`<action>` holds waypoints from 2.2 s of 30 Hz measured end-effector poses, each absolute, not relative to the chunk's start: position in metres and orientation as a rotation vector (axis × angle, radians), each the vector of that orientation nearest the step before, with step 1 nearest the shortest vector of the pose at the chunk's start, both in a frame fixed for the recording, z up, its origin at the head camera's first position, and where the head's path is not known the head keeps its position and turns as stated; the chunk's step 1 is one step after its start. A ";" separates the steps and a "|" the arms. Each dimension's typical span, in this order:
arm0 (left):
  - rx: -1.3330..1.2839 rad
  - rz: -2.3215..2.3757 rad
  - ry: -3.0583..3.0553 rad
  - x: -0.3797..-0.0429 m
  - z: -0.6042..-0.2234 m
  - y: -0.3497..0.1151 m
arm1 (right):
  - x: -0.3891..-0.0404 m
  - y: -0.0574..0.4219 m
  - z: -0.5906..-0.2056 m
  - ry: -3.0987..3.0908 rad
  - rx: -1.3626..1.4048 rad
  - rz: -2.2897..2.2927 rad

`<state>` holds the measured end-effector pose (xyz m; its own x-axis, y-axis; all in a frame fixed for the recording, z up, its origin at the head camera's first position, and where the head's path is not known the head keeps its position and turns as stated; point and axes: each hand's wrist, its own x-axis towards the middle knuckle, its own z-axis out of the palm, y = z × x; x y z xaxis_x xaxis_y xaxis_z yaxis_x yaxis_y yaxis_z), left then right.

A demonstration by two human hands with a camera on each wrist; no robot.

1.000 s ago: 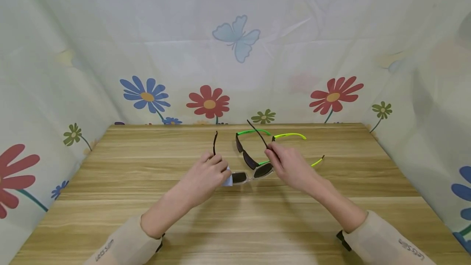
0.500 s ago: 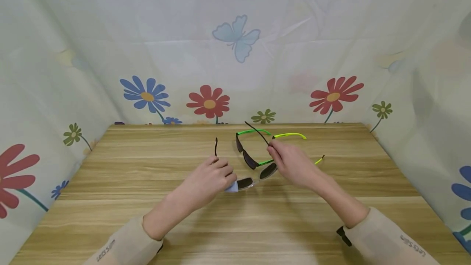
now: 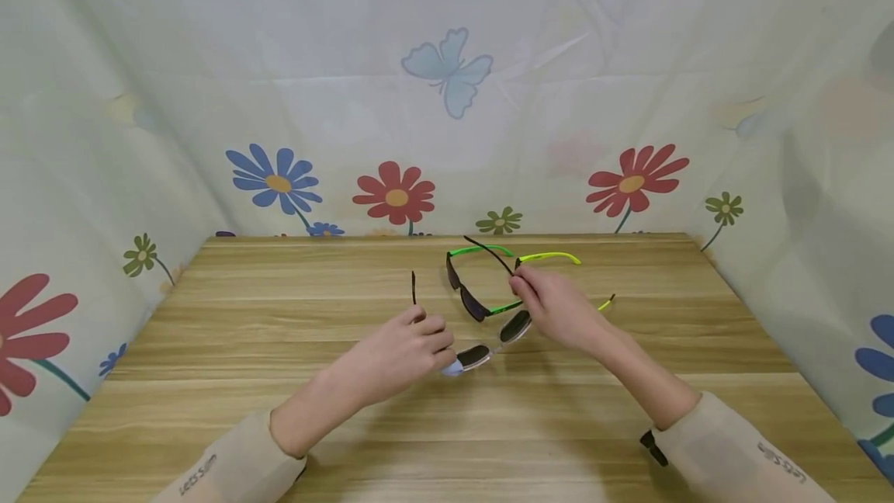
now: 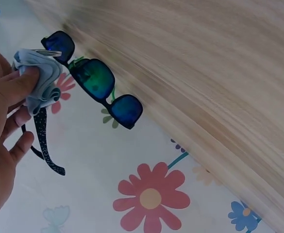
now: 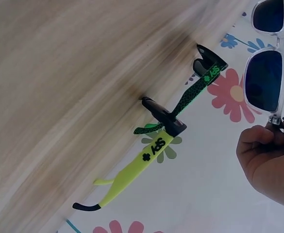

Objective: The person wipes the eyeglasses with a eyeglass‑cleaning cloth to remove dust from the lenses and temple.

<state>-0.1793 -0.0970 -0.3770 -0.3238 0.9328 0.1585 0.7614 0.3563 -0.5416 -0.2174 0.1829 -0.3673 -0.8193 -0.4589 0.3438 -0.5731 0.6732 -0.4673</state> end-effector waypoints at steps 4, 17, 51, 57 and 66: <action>-1.504 0.501 -2.134 -0.178 -0.377 -0.097 | -0.220 0.184 -0.369 -2.688 0.806 0.930; -1.586 0.388 -1.953 -0.172 -0.380 -0.093 | -0.223 0.184 -0.369 -2.655 0.815 1.005; -1.466 0.112 -2.159 -0.178 -0.381 -0.099 | -0.207 0.176 -0.367 -2.628 1.363 0.723; -1.464 0.106 -2.113 -0.178 -0.382 -0.099 | -0.206 0.173 -0.369 -2.630 1.343 0.640; -1.467 0.111 -2.114 -0.177 -0.382 -0.098 | -0.205 0.169 -0.369 -2.548 1.373 0.530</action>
